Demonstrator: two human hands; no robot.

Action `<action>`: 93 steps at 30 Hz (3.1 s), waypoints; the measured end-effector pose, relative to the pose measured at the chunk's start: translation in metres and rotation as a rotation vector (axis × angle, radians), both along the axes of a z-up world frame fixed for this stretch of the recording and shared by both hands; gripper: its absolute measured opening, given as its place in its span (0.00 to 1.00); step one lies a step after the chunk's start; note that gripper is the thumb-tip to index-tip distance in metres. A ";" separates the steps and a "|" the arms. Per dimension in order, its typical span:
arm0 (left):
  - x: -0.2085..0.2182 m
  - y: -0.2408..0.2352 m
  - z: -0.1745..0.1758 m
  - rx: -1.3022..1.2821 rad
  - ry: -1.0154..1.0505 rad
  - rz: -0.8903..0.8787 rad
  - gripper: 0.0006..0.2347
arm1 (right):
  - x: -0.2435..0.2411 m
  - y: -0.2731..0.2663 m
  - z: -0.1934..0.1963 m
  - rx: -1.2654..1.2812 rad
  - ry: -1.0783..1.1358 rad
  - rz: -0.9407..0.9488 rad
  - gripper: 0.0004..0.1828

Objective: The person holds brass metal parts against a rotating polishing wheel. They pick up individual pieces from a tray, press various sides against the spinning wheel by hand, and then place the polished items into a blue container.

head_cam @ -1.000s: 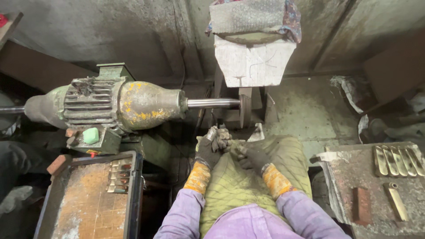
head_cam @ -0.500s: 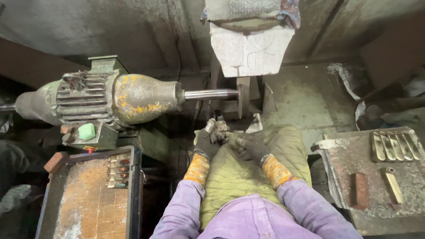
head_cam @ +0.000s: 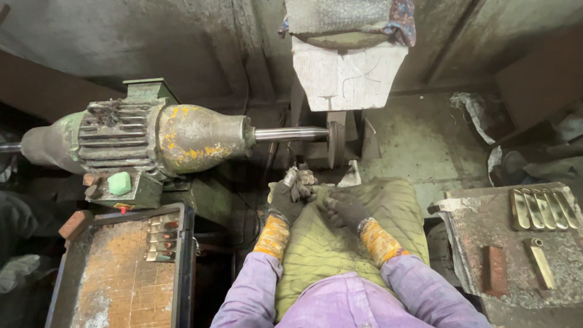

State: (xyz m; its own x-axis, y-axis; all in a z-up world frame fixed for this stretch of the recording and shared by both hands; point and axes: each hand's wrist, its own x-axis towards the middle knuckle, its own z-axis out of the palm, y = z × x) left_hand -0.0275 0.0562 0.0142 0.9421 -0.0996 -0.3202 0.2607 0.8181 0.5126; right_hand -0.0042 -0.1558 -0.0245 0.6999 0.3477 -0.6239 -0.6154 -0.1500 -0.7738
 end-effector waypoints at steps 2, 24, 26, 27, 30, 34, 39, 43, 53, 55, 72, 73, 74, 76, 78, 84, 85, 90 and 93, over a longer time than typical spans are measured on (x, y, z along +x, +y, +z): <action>-0.001 0.001 -0.001 -0.041 -0.034 -0.012 0.19 | 0.000 0.000 0.003 -0.017 -0.024 0.010 0.14; -0.008 0.008 0.001 -0.134 -0.110 -0.039 0.19 | -0.002 0.005 -0.006 0.092 -0.007 0.042 0.12; -0.006 0.006 0.005 -0.137 -0.114 -0.061 0.18 | -0.004 0.005 -0.007 -0.017 -0.150 0.109 0.14; -0.005 0.007 0.006 -0.159 -0.116 -0.063 0.17 | -0.005 0.006 -0.006 -0.130 -0.285 0.165 0.15; -0.005 0.005 0.005 -0.200 -0.137 -0.065 0.16 | -0.007 0.006 -0.006 -0.215 -0.345 0.235 0.19; -0.005 0.007 0.000 -0.106 -0.061 -0.009 0.18 | -0.003 0.010 -0.012 0.018 -0.044 0.000 0.18; -0.005 0.007 -0.004 -0.076 -0.012 0.002 0.20 | -0.001 0.005 -0.020 0.071 -0.067 0.055 0.10; -0.005 0.008 -0.007 -0.014 0.005 0.028 0.21 | 0.000 0.007 -0.019 0.119 -0.048 0.030 0.12; -0.005 0.008 -0.015 -0.033 -0.055 0.033 0.21 | -0.004 0.009 0.010 -0.037 -0.101 0.065 0.23; -0.004 0.008 -0.015 -0.031 -0.050 0.031 0.21 | -0.005 0.012 0.019 -0.033 -0.084 0.071 0.22; -0.006 0.008 -0.008 0.024 0.010 0.039 0.21 | -0.006 0.012 0.025 0.052 -0.053 0.060 0.13; -0.005 0.007 -0.010 -0.017 0.002 0.041 0.20 | -0.005 0.013 0.026 -0.022 -0.080 0.076 0.14; -0.006 0.007 -0.013 -0.060 -0.005 0.054 0.19 | -0.004 0.014 0.027 -0.057 -0.053 0.073 0.15; -0.004 0.007 -0.023 -0.201 -0.118 0.043 0.16 | -0.004 0.015 0.027 -0.131 0.002 0.080 0.17; 0.000 0.008 -0.034 -0.308 -0.207 0.034 0.14 | -0.004 0.015 0.023 -0.038 -0.009 0.095 0.17; 0.005 0.012 -0.049 -0.485 -0.177 0.076 0.12 | -0.003 0.010 0.015 0.143 0.072 0.082 0.10; 0.003 0.014 -0.050 -0.438 -0.131 0.132 0.14 | -0.003 0.009 0.016 0.156 0.060 0.089 0.09; -0.025 0.055 -0.055 -0.359 -0.249 0.094 0.22 | -0.009 0.010 0.035 0.201 -0.071 0.167 0.07; -0.051 0.089 -0.059 -0.482 -0.237 0.101 0.21 | -0.013 0.018 0.047 0.127 -0.091 0.154 0.06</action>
